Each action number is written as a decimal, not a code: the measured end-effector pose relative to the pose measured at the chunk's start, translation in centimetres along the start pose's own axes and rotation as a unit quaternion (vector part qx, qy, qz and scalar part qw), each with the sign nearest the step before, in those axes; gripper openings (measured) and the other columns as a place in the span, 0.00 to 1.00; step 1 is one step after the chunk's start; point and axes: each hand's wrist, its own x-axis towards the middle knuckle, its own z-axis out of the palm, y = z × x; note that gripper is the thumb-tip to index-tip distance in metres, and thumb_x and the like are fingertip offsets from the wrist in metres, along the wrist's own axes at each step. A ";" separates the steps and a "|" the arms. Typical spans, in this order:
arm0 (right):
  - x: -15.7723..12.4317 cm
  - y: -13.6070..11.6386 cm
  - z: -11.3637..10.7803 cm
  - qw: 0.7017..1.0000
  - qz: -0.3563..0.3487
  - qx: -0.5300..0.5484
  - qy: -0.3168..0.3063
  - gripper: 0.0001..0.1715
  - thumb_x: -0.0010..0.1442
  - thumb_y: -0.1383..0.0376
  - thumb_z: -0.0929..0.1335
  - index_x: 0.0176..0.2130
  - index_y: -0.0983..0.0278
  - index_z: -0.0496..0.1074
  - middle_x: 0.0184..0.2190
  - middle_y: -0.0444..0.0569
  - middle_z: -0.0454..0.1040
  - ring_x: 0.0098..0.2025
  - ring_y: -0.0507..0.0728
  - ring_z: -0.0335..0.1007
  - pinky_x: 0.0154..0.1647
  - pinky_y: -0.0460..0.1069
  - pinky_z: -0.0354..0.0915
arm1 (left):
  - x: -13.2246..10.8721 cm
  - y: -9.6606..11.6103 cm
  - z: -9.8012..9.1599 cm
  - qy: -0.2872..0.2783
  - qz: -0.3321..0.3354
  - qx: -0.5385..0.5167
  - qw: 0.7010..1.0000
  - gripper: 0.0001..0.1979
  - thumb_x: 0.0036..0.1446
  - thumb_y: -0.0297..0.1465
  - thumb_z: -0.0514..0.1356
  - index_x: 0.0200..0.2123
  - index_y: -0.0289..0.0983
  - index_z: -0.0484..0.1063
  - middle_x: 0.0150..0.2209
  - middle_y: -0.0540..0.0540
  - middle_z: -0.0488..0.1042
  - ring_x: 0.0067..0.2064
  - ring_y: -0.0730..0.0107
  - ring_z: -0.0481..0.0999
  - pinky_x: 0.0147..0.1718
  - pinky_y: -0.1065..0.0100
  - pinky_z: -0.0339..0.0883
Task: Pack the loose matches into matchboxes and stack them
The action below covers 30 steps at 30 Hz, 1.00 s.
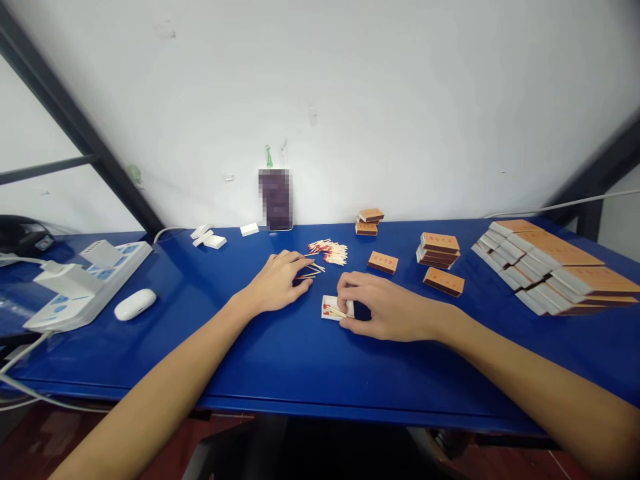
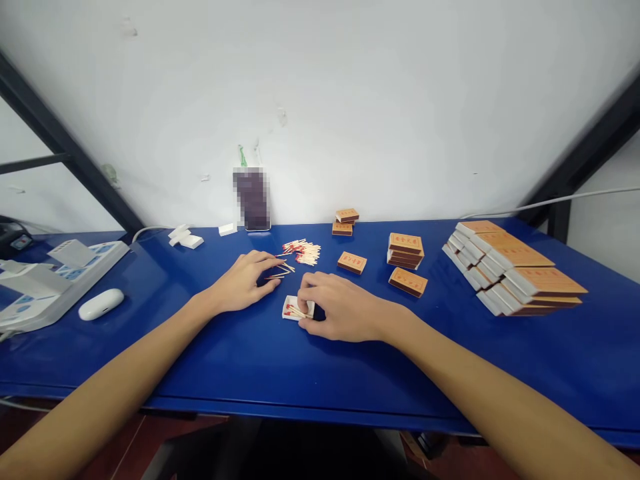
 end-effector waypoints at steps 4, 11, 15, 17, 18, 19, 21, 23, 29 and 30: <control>0.0 -0.1 0.2 1.000 -0.006 0.001 -0.001 0.07 0.63 0.61 0.66 0.36 0.62 0.68 0.41 0.49 0.69 0.40 0.56 0.64 0.43 0.53 0.60 | 0.2 0.0 0.2 0.008 0.017 -0.026 0.999 0.15 0.68 0.34 0.53 0.53 0.40 0.72 0.51 0.43 0.73 0.52 0.58 0.69 0.52 0.54 0.62; 0.1 -0.4 0.2 1.000 -0.007 -0.004 0.007 0.06 0.59 0.66 0.67 0.37 0.61 0.65 0.37 0.46 0.69 0.38 0.56 0.63 0.41 0.52 0.59 | 0.3 0.3 0.4 0.031 0.013 -0.015 0.999 0.16 0.68 0.37 0.54 0.53 0.38 0.72 0.46 0.43 0.73 0.48 0.58 0.67 0.47 0.57 0.61; 0.1 -0.5 0.3 1.000 0.009 -0.019 0.020 0.11 0.56 0.65 0.68 0.39 0.61 0.63 0.35 0.45 0.69 0.36 0.56 0.62 0.37 0.51 0.58 | 0.4 0.6 0.3 0.035 -0.018 0.020 0.999 0.14 0.67 0.39 0.55 0.46 0.39 0.76 0.46 0.43 0.71 0.49 0.56 0.66 0.45 0.57 0.60; 0.0 -0.6 0.3 0.999 0.011 -0.024 0.023 0.11 0.57 0.65 0.68 0.40 0.61 0.63 0.35 0.45 0.69 0.36 0.56 0.62 0.36 0.51 0.58 | 0.5 0.8 0.2 0.034 -0.016 0.020 0.999 0.11 0.67 0.36 0.55 0.42 0.39 0.77 0.44 0.43 0.72 0.48 0.57 0.66 0.45 0.57 0.59; 0.0 -0.6 0.2 0.999 0.011 -0.024 0.023 0.11 0.57 0.64 0.69 0.40 0.61 0.63 0.35 0.45 0.69 0.36 0.56 0.63 0.36 0.51 0.58 | 0.6 0.9 0.2 0.032 -0.010 0.019 0.999 0.11 0.67 0.35 0.55 0.41 0.39 0.77 0.43 0.44 0.72 0.48 0.57 0.66 0.45 0.57 0.59; 0.0 -0.6 0.2 0.999 0.010 -0.023 0.025 0.12 0.57 0.62 0.69 0.40 0.61 0.63 0.35 0.45 0.69 0.35 0.56 0.63 0.36 0.51 0.58 | 0.6 1.0 0.2 0.028 -0.004 0.018 0.999 0.10 0.67 0.34 0.55 0.41 0.38 0.76 0.43 0.44 0.71 0.47 0.58 0.66 0.45 0.57 0.60; 0.0 -0.5 0.0 0.999 0.009 -0.020 0.036 0.13 0.59 0.58 0.69 0.40 0.61 0.63 0.36 0.46 0.70 0.36 0.56 0.64 0.36 0.51 0.58 | 0.7 1.1 0.2 0.019 0.004 0.018 1.000 0.09 0.67 0.32 0.54 0.40 0.37 0.73 0.43 0.44 0.70 0.46 0.59 0.65 0.44 0.58 0.60; 0.1 -0.1 -0.2 0.997 0.013 -0.017 0.070 0.12 0.62 0.57 0.67 0.42 0.61 0.64 0.37 0.47 0.71 0.37 0.57 0.65 0.37 0.51 0.60 | 0.6 1.3 0.3 0.011 0.006 0.021 1.000 0.09 0.68 0.31 0.52 0.40 0.37 0.71 0.43 0.43 0.69 0.45 0.59 0.65 0.43 0.58 0.60; 1.0 2.6 0.5 0.986 0.055 -0.032 0.151 0.15 0.67 0.63 0.62 0.51 0.61 0.68 0.42 0.50 0.72 0.40 0.57 0.68 0.41 0.52 0.62 | 0.6 1.4 0.2 0.006 0.024 0.003 1.000 0.08 0.68 0.31 0.50 0.40 0.37 0.68 0.44 0.43 0.67 0.45 0.59 0.64 0.44 0.58 0.60; 1.2 2.9 0.8 0.987 0.061 -0.026 0.146 0.16 0.67 0.63 0.62 0.53 0.61 0.68 0.42 0.51 0.72 0.39 0.57 0.68 0.40 0.52 0.63 | 0.6 1.3 0.0 0.010 0.024 -0.007 1.000 0.08 0.68 0.31 0.49 0.40 0.37 0.67 0.44 0.43 0.67 0.45 0.59 0.64 0.45 0.57 0.60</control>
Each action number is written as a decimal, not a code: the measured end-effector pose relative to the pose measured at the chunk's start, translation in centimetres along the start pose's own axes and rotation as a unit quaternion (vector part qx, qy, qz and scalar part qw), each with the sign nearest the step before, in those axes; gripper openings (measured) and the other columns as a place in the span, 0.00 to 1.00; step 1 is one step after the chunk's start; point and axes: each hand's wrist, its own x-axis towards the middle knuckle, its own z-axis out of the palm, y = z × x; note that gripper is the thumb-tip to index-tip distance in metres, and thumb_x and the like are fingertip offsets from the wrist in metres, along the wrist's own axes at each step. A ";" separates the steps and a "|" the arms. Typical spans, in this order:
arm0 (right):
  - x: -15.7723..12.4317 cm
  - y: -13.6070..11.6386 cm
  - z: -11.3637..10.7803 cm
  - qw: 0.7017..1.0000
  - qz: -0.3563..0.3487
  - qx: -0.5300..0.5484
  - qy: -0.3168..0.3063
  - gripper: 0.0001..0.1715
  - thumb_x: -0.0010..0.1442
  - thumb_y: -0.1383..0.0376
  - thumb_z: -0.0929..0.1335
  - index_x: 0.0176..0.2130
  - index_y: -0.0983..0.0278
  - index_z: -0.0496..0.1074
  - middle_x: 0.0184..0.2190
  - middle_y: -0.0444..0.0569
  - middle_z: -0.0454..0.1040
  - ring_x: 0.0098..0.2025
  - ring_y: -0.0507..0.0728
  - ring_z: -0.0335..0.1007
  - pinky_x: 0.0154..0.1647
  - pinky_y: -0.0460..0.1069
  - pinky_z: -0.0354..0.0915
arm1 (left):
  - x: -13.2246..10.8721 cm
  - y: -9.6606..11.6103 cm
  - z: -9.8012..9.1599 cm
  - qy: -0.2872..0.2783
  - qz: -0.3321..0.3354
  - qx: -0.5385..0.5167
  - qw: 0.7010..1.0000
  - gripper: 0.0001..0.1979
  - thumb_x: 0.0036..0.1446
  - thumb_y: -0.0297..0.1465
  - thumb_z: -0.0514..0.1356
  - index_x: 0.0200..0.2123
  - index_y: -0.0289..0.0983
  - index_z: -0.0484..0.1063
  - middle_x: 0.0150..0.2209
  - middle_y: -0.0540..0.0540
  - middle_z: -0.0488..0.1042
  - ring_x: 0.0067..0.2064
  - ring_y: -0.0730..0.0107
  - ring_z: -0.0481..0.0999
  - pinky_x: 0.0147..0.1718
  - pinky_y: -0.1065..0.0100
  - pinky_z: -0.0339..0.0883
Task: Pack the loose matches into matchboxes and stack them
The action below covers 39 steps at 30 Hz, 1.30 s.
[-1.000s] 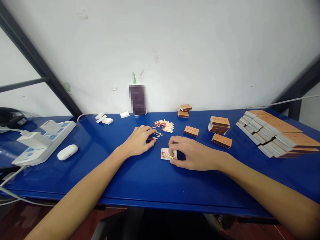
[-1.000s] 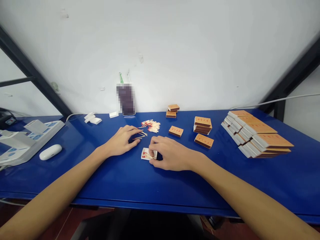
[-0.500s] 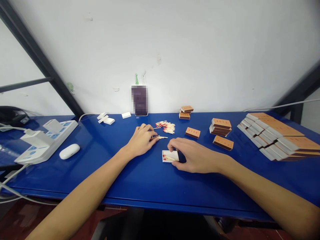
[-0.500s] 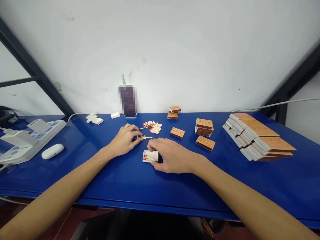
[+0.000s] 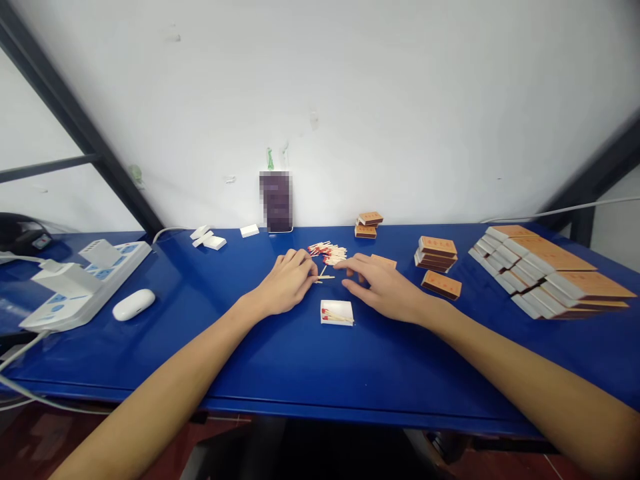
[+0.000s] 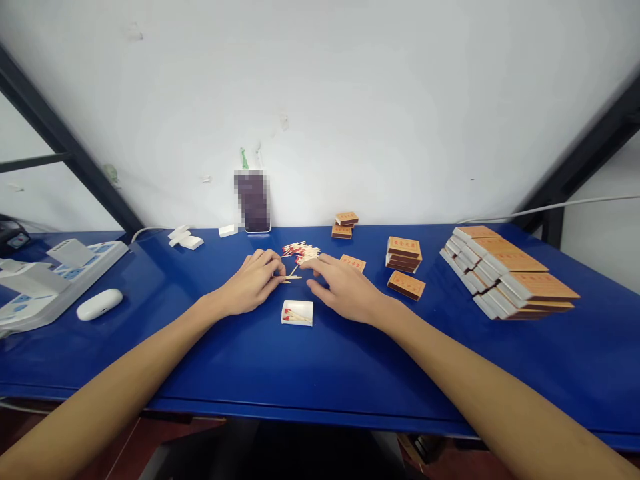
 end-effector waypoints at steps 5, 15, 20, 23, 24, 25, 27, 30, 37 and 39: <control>0.6 0.5 0.5 1.000 0.001 0.011 0.014 0.17 0.67 0.65 0.60 0.52 0.63 0.70 0.38 0.51 0.73 0.37 0.56 0.68 0.39 0.52 0.62 | -0.4 0.9 -0.9 0.029 0.020 -0.078 0.996 0.09 0.69 0.33 0.49 0.40 0.38 0.67 0.47 0.43 0.66 0.47 0.60 0.64 0.49 0.57 0.60; -0.4 -0.9 -1.9 0.996 -0.007 0.077 -0.054 0.10 0.62 0.65 0.62 0.35 0.62 0.72 0.28 0.45 0.72 0.30 0.54 0.65 0.32 0.49 0.60 | -1.8 4.1 -1.2 -0.049 0.074 -0.137 0.987 0.10 0.67 0.35 0.53 0.41 0.40 0.73 0.48 0.43 0.67 0.49 0.60 0.65 0.49 0.57 0.61; -0.8 -1.5 -2.2 0.985 -0.026 0.107 -0.131 0.05 0.58 0.65 0.66 0.30 0.62 0.67 0.26 0.42 0.67 0.27 0.52 0.61 0.29 0.47 0.58 | -1.5 2.8 -1.9 -0.003 0.075 -0.140 0.987 0.11 0.67 0.32 0.50 0.45 0.39 0.72 0.45 0.44 0.69 0.48 0.61 0.65 0.51 0.57 0.59; -0.7 -1.2 -2.1 0.988 -0.030 0.084 -0.126 0.02 0.56 0.67 0.66 0.30 0.62 0.66 0.26 0.41 0.66 0.28 0.51 0.60 0.29 0.47 0.58 | -1.6 1.7 -2.4 -0.006 0.080 -0.088 0.993 0.08 0.63 0.33 0.55 0.40 0.38 0.72 0.41 0.45 0.71 0.45 0.61 0.66 0.48 0.57 0.58; -0.7 -1.1 -2.0 0.989 -0.031 0.078 -0.124 0.02 0.57 0.67 0.66 0.31 0.62 0.67 0.26 0.41 0.66 0.27 0.51 0.60 0.29 0.47 0.57 | -1.6 1.5 -2.4 -0.010 0.083 -0.076 0.994 0.07 0.62 0.33 0.56 0.39 0.38 0.73 0.40 0.46 0.72 0.44 0.61 0.66 0.47 0.57 0.58; -0.7 -1.1 -2.0 0.989 -0.032 0.075 -0.122 0.03 0.57 0.67 0.66 0.31 0.62 0.67 0.26 0.42 0.66 0.27 0.51 0.60 0.29 0.47 0.57 | -1.6 1.3 -2.4 -0.015 0.087 -0.070 0.994 0.07 0.61 0.34 0.57 0.38 0.37 0.73 0.39 0.46 0.72 0.43 0.62 0.66 0.47 0.58 0.57; -0.7 -1.1 -1.9 0.989 -0.032 0.077 -0.120 0.04 0.58 0.66 0.65 0.30 0.62 0.67 0.26 0.42 0.66 0.27 0.51 0.60 0.29 0.47 0.57 | -1.6 1.2 -2.3 -0.028 0.092 -0.068 0.993 0.07 0.62 0.33 0.57 0.37 0.38 0.73 0.38 0.47 0.72 0.43 0.63 0.66 0.47 0.59 0.57; -0.8 -1.3 -1.8 0.988 -0.036 0.092 -0.121 0.06 0.59 0.67 0.65 0.29 0.63 0.67 0.25 0.43 0.67 0.27 0.51 0.60 0.28 0.47 0.58 | -1.5 1.4 -1.9 -0.043 0.102 -0.075 0.991 0.07 0.63 0.31 0.56 0.35 0.38 0.73 0.37 0.47 0.72 0.42 0.64 0.67 0.46 0.60 0.57; -0.8 -1.7 -1.7 0.990 -0.041 0.086 -0.107 0.06 0.59 0.66 0.66 0.30 0.63 0.70 0.26 0.43 0.68 0.27 0.51 0.61 0.29 0.47 0.59 | -1.5 1.9 -1.7 -0.020 0.100 -0.083 0.991 0.09 0.65 0.33 0.55 0.36 0.38 0.74 0.37 0.47 0.71 0.42 0.65 0.67 0.46 0.60 0.58; -0.7 -1.7 -1.5 0.989 -0.040 0.088 -0.109 0.06 0.59 0.66 0.66 0.30 0.63 0.71 0.25 0.43 0.68 0.27 0.51 0.61 0.29 0.47 0.58 | -1.5 2.0 -1.6 -0.029 0.102 -0.094 0.990 0.09 0.65 0.34 0.55 0.36 0.39 0.74 0.38 0.47 0.72 0.42 0.65 0.67 0.47 0.60 0.58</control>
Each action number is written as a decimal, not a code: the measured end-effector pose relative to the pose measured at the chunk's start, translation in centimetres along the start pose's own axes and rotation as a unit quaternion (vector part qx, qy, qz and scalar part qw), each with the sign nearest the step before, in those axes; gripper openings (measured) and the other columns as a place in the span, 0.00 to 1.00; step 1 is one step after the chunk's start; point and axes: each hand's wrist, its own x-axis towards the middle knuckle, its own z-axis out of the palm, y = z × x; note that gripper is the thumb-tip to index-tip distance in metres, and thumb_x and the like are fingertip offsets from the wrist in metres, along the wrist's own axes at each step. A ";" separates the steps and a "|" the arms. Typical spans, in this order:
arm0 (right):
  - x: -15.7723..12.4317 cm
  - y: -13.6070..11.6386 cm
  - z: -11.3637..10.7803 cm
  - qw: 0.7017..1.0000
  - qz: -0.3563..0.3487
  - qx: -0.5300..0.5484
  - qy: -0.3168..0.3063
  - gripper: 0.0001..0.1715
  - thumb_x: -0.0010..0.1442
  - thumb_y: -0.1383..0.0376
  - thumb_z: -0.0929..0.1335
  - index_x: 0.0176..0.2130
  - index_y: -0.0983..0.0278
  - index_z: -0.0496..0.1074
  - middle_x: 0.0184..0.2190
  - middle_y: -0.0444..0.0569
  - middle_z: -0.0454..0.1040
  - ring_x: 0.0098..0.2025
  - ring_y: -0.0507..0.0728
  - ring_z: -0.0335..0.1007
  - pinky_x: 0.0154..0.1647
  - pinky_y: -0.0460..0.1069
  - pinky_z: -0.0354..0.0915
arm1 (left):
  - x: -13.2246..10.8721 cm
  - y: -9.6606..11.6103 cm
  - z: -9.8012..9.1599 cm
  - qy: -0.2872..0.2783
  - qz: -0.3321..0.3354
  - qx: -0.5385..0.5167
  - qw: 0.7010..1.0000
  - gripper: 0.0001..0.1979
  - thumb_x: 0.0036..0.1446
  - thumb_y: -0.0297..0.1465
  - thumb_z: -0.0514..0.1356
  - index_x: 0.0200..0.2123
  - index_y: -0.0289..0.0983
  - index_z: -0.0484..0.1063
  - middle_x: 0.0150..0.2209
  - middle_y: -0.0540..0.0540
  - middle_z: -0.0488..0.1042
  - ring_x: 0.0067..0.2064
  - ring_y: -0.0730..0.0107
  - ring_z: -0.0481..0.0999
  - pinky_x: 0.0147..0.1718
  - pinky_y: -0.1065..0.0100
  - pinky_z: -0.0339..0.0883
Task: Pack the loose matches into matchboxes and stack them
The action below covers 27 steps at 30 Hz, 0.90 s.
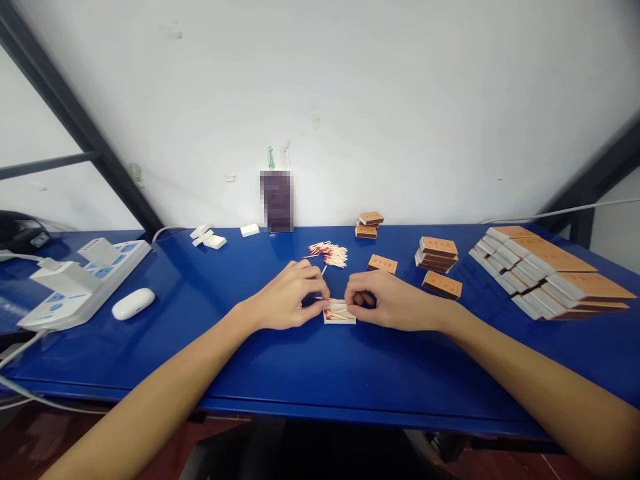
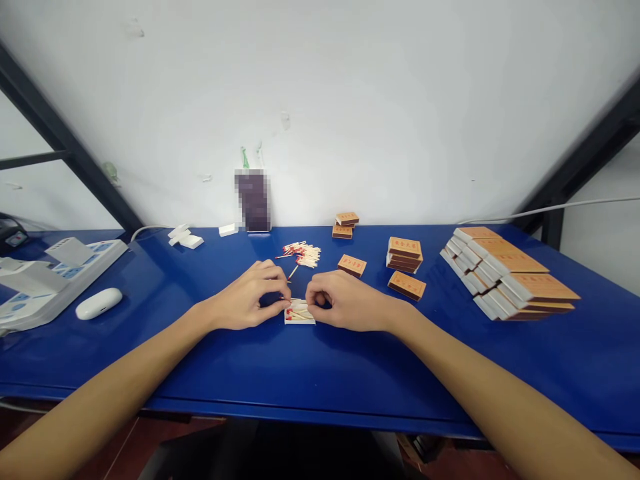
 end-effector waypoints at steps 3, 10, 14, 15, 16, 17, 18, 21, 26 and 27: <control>0.1 0.0 0.3 1.000 0.010 0.013 -0.006 0.07 0.61 0.64 0.66 0.32 0.63 0.71 0.25 0.43 0.68 0.26 0.51 0.61 0.27 0.47 0.58 | 0.0 0.1 0.1 -0.012 0.002 -0.019 1.000 0.09 0.65 0.35 0.55 0.38 0.40 0.74 0.38 0.47 0.72 0.42 0.65 0.68 0.47 0.60 0.58; 0.0 -0.7 0.4 0.999 -0.004 -0.005 0.031 0.10 0.66 0.63 0.63 0.33 0.62 0.69 0.27 0.43 0.68 0.28 0.52 0.61 0.32 0.48 0.59 | -0.3 -1.9 -0.5 0.059 -0.035 0.008 0.998 0.16 0.64 0.28 0.50 0.54 0.39 0.66 0.48 0.43 0.72 0.49 0.60 0.67 0.52 0.57 0.61; -0.1 -0.6 0.5 0.998 -0.015 -0.022 0.063 0.10 0.68 0.62 0.61 0.42 0.62 0.71 0.38 0.49 0.71 0.38 0.56 0.66 0.39 0.51 0.63 | -0.7 -3.3 -0.6 0.007 -0.065 0.080 0.995 0.20 0.64 0.28 0.50 0.57 0.40 0.68 0.58 0.41 0.67 0.56 0.54 0.64 0.53 0.52 0.60; 0.0 -0.4 0.6 0.997 -0.016 -0.029 0.069 0.12 0.69 0.63 0.60 0.45 0.62 0.71 0.40 0.51 0.71 0.40 0.56 0.67 0.41 0.51 0.63 | -0.7 -3.4 -0.6 -0.005 -0.068 0.086 0.994 0.19 0.64 0.30 0.50 0.57 0.41 0.69 0.59 0.41 0.65 0.58 0.53 0.64 0.53 0.51 0.59; 0.2 -0.1 0.7 0.996 -0.014 -0.039 0.075 0.14 0.69 0.64 0.59 0.48 0.62 0.70 0.42 0.52 0.71 0.42 0.57 0.68 0.43 0.52 0.64 | -0.7 -3.5 -0.5 -0.013 -0.069 0.088 0.994 0.18 0.65 0.32 0.51 0.56 0.42 0.70 0.60 0.41 0.65 0.59 0.52 0.63 0.54 0.50 0.58; 0.6 0.3 0.8 0.995 -0.010 -0.054 0.079 0.16 0.70 0.66 0.58 0.51 0.62 0.70 0.43 0.52 0.71 0.43 0.57 0.68 0.44 0.53 0.64 | -0.7 -3.5 -0.3 -0.017 -0.067 0.088 0.994 0.16 0.66 0.33 0.51 0.54 0.42 0.71 0.60 0.42 0.65 0.59 0.52 0.63 0.54 0.50 0.58; 1.0 0.7 1.0 0.994 -0.001 -0.072 0.077 0.18 0.69 0.67 0.57 0.53 0.62 0.69 0.44 0.53 0.70 0.44 0.58 0.68 0.45 0.53 0.64 | -0.6 -3.6 -0.2 -0.016 -0.064 0.086 0.994 0.15 0.67 0.34 0.52 0.52 0.43 0.73 0.59 0.42 0.67 0.59 0.52 0.63 0.54 0.51 0.57; 2.9 2.0 1.3 0.990 0.037 -0.133 0.041 0.20 0.69 0.68 0.57 0.56 0.61 0.68 0.45 0.54 0.69 0.44 0.59 0.69 0.45 0.54 0.64 | -0.4 -3.8 0.2 -0.004 -0.063 0.068 0.996 0.12 0.68 0.35 0.52 0.46 0.43 0.75 0.50 0.44 0.71 0.53 0.57 0.67 0.50 0.56 0.59; 5.5 3.0 1.3 0.987 0.053 -0.153 0.001 0.13 0.69 0.65 0.59 0.47 0.62 0.70 0.43 0.53 0.69 0.41 0.57 0.68 0.42 0.53 0.62 | -0.4 -4.2 0.1 -0.015 -0.091 0.042 0.995 0.10 0.68 0.35 0.51 0.41 0.40 0.71 0.44 0.45 0.68 0.46 0.60 0.65 0.46 0.59 0.60; 5.6 3.0 1.2 0.988 0.051 -0.148 -0.001 0.12 0.69 0.64 0.59 0.45 0.63 0.70 0.42 0.52 0.70 0.40 0.57 0.67 0.42 0.52 0.62 | -0.5 -4.2 0.1 -0.021 -0.096 0.047 0.994 0.10 0.68 0.35 0.50 0.41 0.39 0.70 0.44 0.44 0.67 0.46 0.60 0.65 0.45 0.59 0.60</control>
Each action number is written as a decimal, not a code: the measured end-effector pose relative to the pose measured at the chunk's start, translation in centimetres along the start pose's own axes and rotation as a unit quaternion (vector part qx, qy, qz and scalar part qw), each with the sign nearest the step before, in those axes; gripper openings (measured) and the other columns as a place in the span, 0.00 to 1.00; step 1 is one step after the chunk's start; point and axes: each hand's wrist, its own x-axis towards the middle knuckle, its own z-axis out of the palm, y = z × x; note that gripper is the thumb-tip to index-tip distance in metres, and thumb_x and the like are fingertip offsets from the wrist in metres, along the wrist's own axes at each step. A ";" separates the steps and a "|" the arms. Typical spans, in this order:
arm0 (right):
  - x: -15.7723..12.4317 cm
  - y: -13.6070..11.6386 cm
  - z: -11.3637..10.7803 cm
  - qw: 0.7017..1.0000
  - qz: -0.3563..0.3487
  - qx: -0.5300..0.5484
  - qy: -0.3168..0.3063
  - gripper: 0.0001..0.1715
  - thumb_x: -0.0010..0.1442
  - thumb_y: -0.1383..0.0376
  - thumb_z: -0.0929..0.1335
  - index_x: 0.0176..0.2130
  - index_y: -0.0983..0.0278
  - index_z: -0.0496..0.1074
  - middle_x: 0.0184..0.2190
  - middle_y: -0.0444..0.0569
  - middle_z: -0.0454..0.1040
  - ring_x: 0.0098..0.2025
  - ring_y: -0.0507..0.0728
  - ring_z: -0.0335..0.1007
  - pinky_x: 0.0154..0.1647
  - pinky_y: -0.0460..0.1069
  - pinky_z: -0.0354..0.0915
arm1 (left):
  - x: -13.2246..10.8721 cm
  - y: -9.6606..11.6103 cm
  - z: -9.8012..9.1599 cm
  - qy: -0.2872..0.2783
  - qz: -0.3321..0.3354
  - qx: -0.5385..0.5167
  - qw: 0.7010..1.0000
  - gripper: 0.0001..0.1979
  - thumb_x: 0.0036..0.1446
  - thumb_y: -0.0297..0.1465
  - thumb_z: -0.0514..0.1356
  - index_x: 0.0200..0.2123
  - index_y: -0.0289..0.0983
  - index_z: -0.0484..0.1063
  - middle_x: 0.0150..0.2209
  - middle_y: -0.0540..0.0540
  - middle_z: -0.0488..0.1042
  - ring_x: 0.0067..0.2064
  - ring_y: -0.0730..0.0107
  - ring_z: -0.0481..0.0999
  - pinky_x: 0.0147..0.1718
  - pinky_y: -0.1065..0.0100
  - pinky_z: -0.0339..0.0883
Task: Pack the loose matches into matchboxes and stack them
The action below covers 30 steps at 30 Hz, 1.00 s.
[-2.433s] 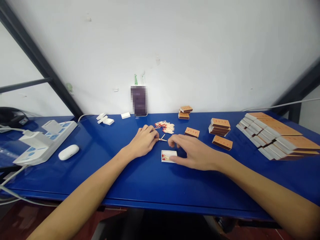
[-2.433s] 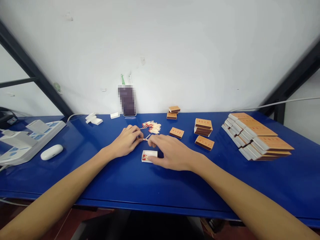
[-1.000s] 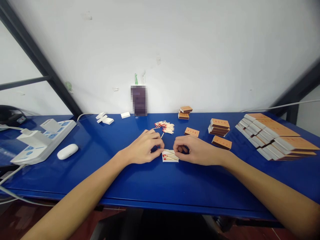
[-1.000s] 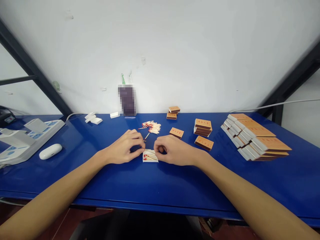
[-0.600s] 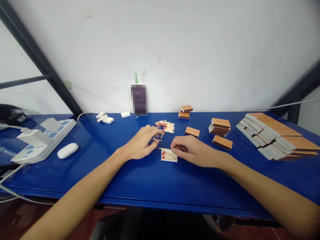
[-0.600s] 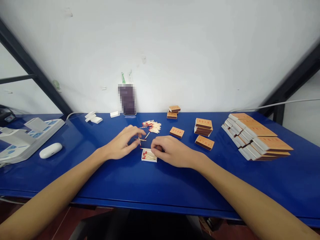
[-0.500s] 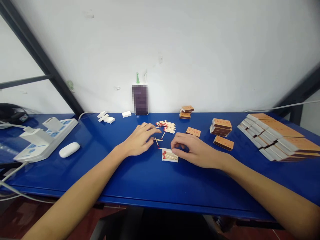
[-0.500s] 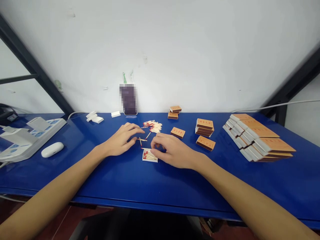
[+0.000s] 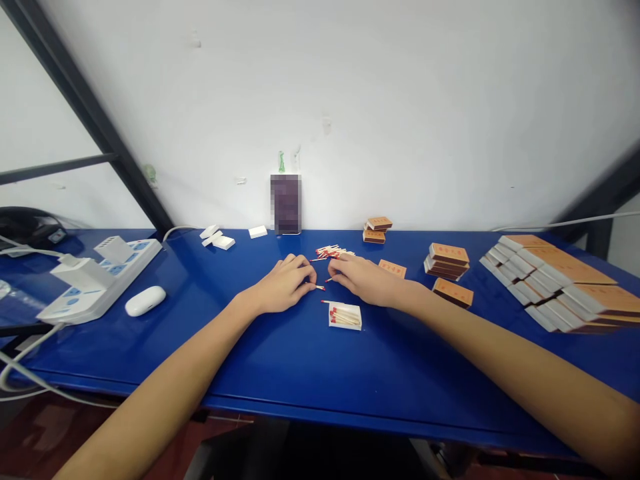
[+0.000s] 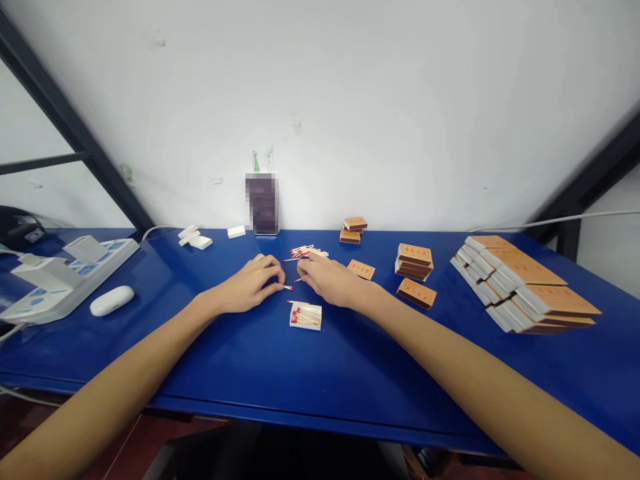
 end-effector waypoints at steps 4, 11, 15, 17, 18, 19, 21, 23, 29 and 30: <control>-0.3 -0.5 -0.5 0.999 -0.022 0.023 -0.017 0.13 0.69 0.62 0.58 0.39 0.64 0.68 0.40 0.53 0.71 0.40 0.56 0.67 0.42 0.52 0.63 | -0.2 -0.2 0.0 -0.003 -0.016 0.054 0.998 0.12 0.70 0.34 0.46 0.40 0.37 0.68 0.45 0.42 0.66 0.45 0.60 0.65 0.43 0.59 0.61; 0.1 -3.2 -3.2 0.984 0.001 0.087 -0.158 0.10 0.62 0.64 0.64 0.32 0.64 0.72 0.32 0.48 0.75 0.30 0.53 0.67 0.31 0.48 0.61 | 0.0 -1.0 0.3 0.053 -0.035 0.028 0.998 0.12 0.70 0.34 0.45 0.38 0.36 0.64 0.44 0.41 0.65 0.44 0.60 0.64 0.45 0.57 0.63; 1.1 -3.5 -4.2 0.968 0.017 0.076 -0.240 0.09 0.59 0.62 0.67 0.31 0.65 0.73 0.29 0.47 0.75 0.29 0.53 0.65 0.28 0.47 0.59 | -0.3 1.3 -1.0 0.158 0.021 -0.105 0.982 0.10 0.71 0.33 0.44 0.40 0.37 0.61 0.46 0.41 0.66 0.49 0.62 0.64 0.52 0.57 0.61; 1.4 -3.2 -4.3 0.969 -0.004 0.068 -0.239 0.07 0.57 0.63 0.67 0.31 0.65 0.74 0.29 0.47 0.75 0.29 0.53 0.65 0.29 0.47 0.58 | -0.5 3.2 -1.5 0.170 0.071 -0.130 0.974 0.08 0.71 0.32 0.45 0.42 0.38 0.61 0.50 0.41 0.65 0.52 0.62 0.64 0.55 0.57 0.60; 1.4 -3.0 -4.3 0.972 -0.017 0.064 -0.226 0.06 0.56 0.64 0.68 0.31 0.65 0.74 0.29 0.47 0.75 0.29 0.53 0.64 0.29 0.47 0.58 | -0.6 4.2 -1.6 0.159 0.091 -0.125 0.975 0.08 0.71 0.31 0.45 0.41 0.38 0.61 0.51 0.40 0.64 0.53 0.62 0.63 0.55 0.57 0.60; 1.3 -2.8 -4.3 0.975 -0.025 0.060 -0.212 0.05 0.56 0.65 0.68 0.31 0.65 0.73 0.29 0.46 0.74 0.29 0.52 0.64 0.30 0.47 0.58 | -0.7 4.9 -1.6 0.145 0.104 -0.112 0.978 0.08 0.70 0.31 0.45 0.40 0.38 0.62 0.51 0.40 0.64 0.53 0.61 0.63 0.55 0.57 0.60; 0.9 -2.6 -4.5 0.978 -0.016 0.044 -0.202 0.04 0.54 0.67 0.68 0.28 0.64 0.71 0.26 0.45 0.71 0.27 0.52 0.61 0.28 0.46 0.56 | -0.8 6.0 -1.3 0.106 0.118 -0.075 0.985 0.08 0.70 0.30 0.46 0.40 0.37 0.63 0.49 0.39 0.64 0.50 0.60 0.64 0.52 0.57 0.62; 0.3 -2.3 -4.8 0.976 0.012 0.023 -0.217 0.06 0.53 0.67 0.67 0.24 0.64 0.69 0.21 0.42 0.67 0.24 0.51 0.57 0.25 0.47 0.54 | -0.9 6.4 -0.7 0.075 0.122 -0.037 0.989 0.09 0.69 0.30 0.46 0.40 0.36 0.64 0.48 0.39 0.65 0.46 0.60 0.64 0.49 0.57 0.63; -2.0 -1.5 -5.1 0.971 0.062 -0.018 -0.229 0.01 0.48 0.67 0.67 0.25 0.62 0.71 0.23 0.42 0.71 0.24 0.52 0.62 0.25 0.47 0.54 | -0.9 6.0 0.3 0.031 0.113 -0.001 0.993 0.13 0.70 0.32 0.48 0.43 0.35 0.70 0.46 0.40 0.66 0.45 0.61 0.64 0.45 0.60 0.62; -2.2 -1.4 -5.1 0.972 0.065 -0.024 -0.225 0.01 0.47 0.67 0.68 0.25 0.62 0.70 0.23 0.42 0.71 0.24 0.52 0.63 0.26 0.47 0.54 | -0.9 5.9 0.2 0.036 0.119 0.001 0.992 0.13 0.70 0.33 0.48 0.44 0.35 0.71 0.45 0.41 0.67 0.45 0.61 0.64 0.46 0.60 0.61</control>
